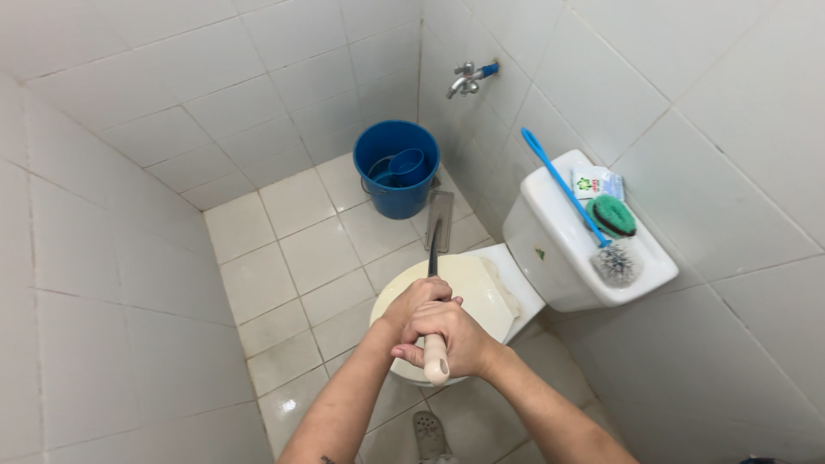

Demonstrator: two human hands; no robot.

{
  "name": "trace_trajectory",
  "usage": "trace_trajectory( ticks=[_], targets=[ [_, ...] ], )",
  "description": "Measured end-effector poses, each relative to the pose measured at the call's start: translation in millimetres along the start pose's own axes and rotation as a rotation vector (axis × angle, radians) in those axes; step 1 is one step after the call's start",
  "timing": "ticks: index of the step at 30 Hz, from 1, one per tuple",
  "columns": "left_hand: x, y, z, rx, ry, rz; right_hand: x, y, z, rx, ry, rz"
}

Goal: The person cleans the bathroom floor by pushing water toward a floor drain with a squeegee, using both hands to maneuver the tool across the tiles.

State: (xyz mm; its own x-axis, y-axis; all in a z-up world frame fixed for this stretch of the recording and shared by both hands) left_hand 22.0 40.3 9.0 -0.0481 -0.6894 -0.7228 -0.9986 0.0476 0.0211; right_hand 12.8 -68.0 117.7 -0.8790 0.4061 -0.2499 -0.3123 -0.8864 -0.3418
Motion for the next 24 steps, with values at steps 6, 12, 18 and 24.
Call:
trace_trajectory(
  ticks=[6,12,18,24],
  targets=[
    [-6.0,15.5,32.3,0.241,-0.107,0.041,33.5,-14.6,3.8,-0.058,0.07,-0.097],
    [-13.4,49.3,61.2,0.302,-0.11,0.088,76.6,-26.0,12.9,-0.135,0.094,-0.127],
    [-31.4,91.1,75.5,0.333,-0.13,0.074,121.6,-37.1,25.3,-0.202,0.11,-0.161],
    [-54.1,138.0,73.7,0.344,-0.171,0.015,164.9,-43.5,36.6,-0.258,0.126,-0.185]
  ],
)
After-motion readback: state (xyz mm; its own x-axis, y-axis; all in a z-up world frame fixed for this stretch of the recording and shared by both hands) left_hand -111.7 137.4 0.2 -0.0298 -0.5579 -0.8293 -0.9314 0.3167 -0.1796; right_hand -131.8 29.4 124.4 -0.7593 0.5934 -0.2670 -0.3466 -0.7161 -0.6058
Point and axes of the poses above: each hand's wrist, its own y-axis away from the middle knuckle, its own x-axis out of the palm, z = x × y, the point moved 4 cm from there along -y, towards the middle knuckle, and after that the axes turned 8 degrees about -y, right-handed, at the moved point
